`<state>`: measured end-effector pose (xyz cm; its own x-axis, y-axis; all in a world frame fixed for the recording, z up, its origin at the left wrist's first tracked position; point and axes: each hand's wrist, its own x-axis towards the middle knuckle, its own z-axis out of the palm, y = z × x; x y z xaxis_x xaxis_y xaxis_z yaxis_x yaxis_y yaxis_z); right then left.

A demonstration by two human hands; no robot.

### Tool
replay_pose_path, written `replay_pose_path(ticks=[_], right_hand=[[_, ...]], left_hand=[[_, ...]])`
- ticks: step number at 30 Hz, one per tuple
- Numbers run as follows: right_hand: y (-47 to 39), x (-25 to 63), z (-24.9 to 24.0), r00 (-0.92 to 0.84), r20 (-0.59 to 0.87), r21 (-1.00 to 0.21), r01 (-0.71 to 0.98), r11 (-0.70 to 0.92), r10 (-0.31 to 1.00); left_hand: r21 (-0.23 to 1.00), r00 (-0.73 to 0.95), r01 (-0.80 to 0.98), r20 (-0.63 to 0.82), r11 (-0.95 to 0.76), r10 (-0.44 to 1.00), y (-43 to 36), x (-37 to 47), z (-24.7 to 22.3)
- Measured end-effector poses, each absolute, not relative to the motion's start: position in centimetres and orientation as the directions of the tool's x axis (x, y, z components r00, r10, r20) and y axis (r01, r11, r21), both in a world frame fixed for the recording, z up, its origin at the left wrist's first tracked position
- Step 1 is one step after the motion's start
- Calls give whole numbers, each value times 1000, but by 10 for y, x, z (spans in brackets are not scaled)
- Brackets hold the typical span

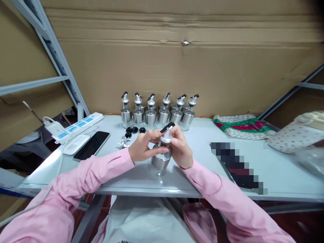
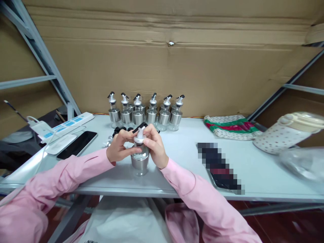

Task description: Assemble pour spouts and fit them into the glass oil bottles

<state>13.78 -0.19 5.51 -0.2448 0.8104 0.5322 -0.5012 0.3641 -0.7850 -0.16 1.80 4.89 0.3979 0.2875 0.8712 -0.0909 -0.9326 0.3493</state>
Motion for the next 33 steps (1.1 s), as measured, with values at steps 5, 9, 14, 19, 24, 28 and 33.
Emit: replay_pose_path(ticks=[5,9,14,19,24,28,33], right_hand=[[1,137,53,-219,539,-777,-502,380,813],[3,138,50,-214,555,-773,-490,403,804],[4,138,48,-201,559,-783,-448,432,804],[4,140,46,-179,560,-798,-379,469,809],[9,146,50,-230,622,-776,-311,549,748],[16,150,58,-117,660,-734,-307,605,742],[30,162,65,118,595,-729,-338,596,795]], left_hand=[[300,373,-85,894,-950,249,17,0,50],[231,337,-44,919,-972,203,16,0,51],[168,313,43,934,-985,173,15,0,52],[201,311,42,928,-979,204,15,0,50],[409,346,-8,857,-912,381,15,-1,50],[589,236,-124,799,-799,552,27,-11,79],[465,-211,-137,849,-875,484,78,-54,126]])
